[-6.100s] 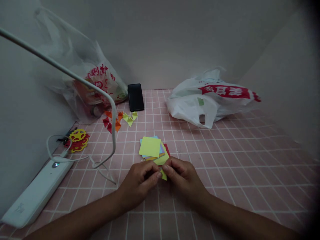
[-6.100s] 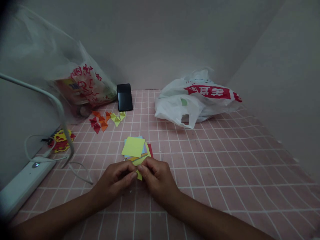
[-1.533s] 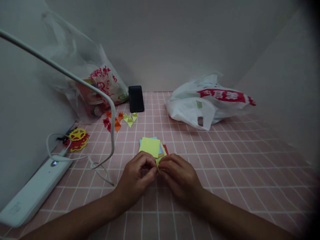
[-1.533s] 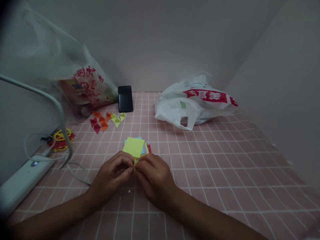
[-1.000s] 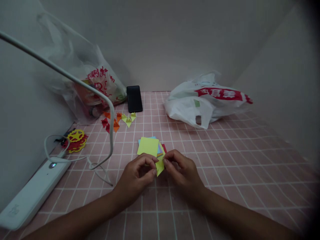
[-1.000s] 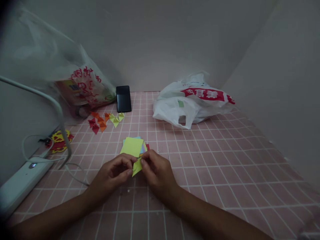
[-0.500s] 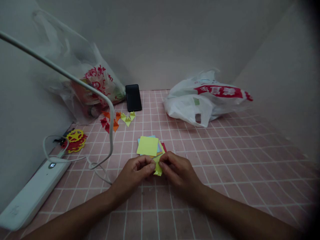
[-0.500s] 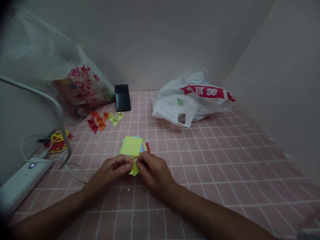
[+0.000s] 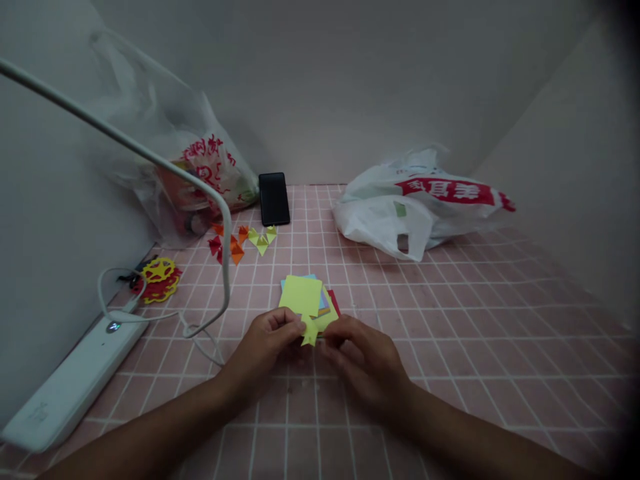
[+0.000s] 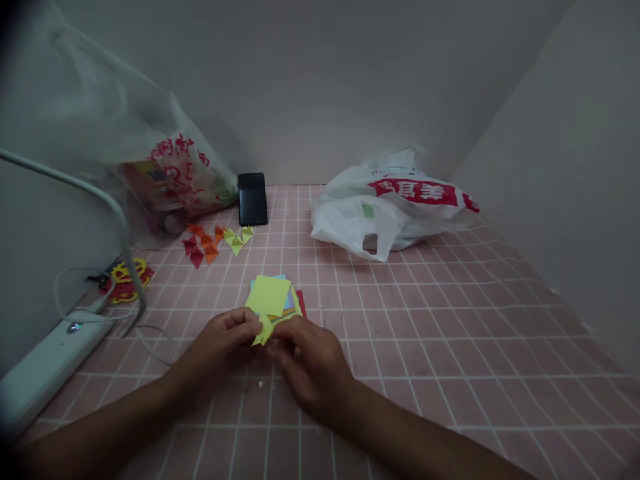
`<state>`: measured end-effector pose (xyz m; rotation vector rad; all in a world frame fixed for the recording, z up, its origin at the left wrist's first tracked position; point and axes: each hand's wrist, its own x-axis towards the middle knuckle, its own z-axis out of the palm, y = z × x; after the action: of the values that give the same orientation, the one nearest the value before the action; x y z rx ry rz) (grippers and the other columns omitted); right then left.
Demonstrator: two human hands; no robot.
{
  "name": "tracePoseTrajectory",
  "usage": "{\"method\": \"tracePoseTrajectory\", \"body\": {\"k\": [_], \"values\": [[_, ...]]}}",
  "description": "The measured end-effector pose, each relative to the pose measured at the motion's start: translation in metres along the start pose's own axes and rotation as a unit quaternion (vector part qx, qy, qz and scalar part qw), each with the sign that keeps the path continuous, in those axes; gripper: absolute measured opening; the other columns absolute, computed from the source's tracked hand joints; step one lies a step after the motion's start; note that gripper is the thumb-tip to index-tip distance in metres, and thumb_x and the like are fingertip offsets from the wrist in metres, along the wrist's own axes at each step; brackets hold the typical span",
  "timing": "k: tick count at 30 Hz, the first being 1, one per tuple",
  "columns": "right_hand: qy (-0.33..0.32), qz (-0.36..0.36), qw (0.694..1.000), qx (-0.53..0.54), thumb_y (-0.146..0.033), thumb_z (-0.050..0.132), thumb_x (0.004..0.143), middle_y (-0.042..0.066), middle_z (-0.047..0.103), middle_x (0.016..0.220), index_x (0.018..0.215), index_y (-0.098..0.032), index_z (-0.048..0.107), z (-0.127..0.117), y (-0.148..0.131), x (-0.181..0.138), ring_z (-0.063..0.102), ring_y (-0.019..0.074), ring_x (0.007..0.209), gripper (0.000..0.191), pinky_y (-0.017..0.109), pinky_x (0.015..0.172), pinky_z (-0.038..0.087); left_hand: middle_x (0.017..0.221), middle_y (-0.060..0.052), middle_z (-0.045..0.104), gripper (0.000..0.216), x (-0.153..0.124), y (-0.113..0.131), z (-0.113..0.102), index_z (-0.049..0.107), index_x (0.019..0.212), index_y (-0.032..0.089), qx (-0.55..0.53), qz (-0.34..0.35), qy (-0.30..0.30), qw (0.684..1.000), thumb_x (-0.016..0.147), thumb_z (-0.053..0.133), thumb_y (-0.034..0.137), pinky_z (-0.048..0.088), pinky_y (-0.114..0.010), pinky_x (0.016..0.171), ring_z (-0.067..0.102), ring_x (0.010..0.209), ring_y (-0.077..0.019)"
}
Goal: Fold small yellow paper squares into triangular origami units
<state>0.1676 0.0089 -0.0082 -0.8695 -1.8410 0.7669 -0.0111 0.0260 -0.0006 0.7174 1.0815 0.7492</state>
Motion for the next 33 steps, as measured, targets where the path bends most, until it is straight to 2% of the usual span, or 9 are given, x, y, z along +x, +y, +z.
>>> {"method": "tracePoseTrajectory", "body": {"k": [4, 9, 16, 26, 33], "values": [[-0.030, -0.077, 0.996, -0.030, -0.008, 0.050, 0.091, 0.002, 0.064, 0.082, 0.100, -0.022, 0.056, 0.0011, 0.0009, -0.0002, 0.059, 0.0143, 0.072, 0.018, 0.025, 0.063, 0.047, 0.056, 0.003, 0.059, 0.027, -0.0013, -0.0009, 0.0003, 0.048, 0.067, 0.018, -0.019, -0.016, -0.015, 1.000, 0.074, 0.069, 0.033, 0.043, -0.022, 0.052, 0.054, 0.049, -0.0092], [-0.023, -0.102, 0.993, -0.049, -0.009, 0.049, 0.092, 0.004, 0.062, 0.083, 0.100, -0.020, 0.060, 0.0014, 0.0035, 0.0011, 0.060, 0.0143, 0.070, 0.018, 0.024, 0.060, 0.047, 0.053, 0.001, 0.059, 0.024, -0.0026, -0.0015, 0.0011, 0.050, 0.068, 0.017, 0.017, -0.040, -0.018, 0.999, 0.074, 0.068, 0.032, 0.044, -0.021, 0.049, 0.055, 0.047, -0.0100], [-0.020, -0.067, 0.997, -0.017, -0.005, 0.052, 0.091, 0.003, 0.064, 0.087, 0.106, -0.021, 0.060, 0.0013, 0.0067, -0.0005, 0.061, 0.0146, 0.080, 0.023, 0.025, 0.070, 0.048, 0.057, 0.002, 0.058, 0.023, -0.0021, -0.0036, 0.0006, 0.052, 0.071, 0.016, 0.000, -0.051, -0.057, 0.997, 0.072, 0.069, 0.031, 0.046, -0.021, 0.046, 0.054, 0.044, -0.0087], [-0.024, -0.052, 0.998, -0.029, -0.009, 0.054, 0.091, 0.002, 0.064, 0.083, 0.100, -0.020, 0.058, 0.0026, 0.0023, -0.0005, 0.060, 0.0136, 0.076, 0.014, 0.026, 0.068, 0.047, 0.058, 0.002, 0.060, 0.025, -0.0006, -0.0045, 0.0002, 0.050, 0.070, 0.017, -0.006, -0.042, -0.036, 0.998, 0.072, 0.070, 0.032, 0.046, -0.020, 0.046, 0.054, 0.046, -0.0083], [-0.033, -0.050, 0.998, -0.015, -0.008, 0.055, 0.091, 0.003, 0.066, 0.086, 0.101, -0.019, 0.060, 0.0020, 0.0016, -0.0020, 0.061, 0.0129, 0.081, 0.015, 0.026, 0.073, 0.048, 0.058, 0.002, 0.058, 0.020, -0.0025, -0.0056, 0.0026, 0.054, 0.073, 0.015, -0.016, -0.038, -0.054, 0.998, 0.073, 0.069, 0.027, 0.045, -0.018, 0.043, 0.052, 0.045, -0.0073]]}}
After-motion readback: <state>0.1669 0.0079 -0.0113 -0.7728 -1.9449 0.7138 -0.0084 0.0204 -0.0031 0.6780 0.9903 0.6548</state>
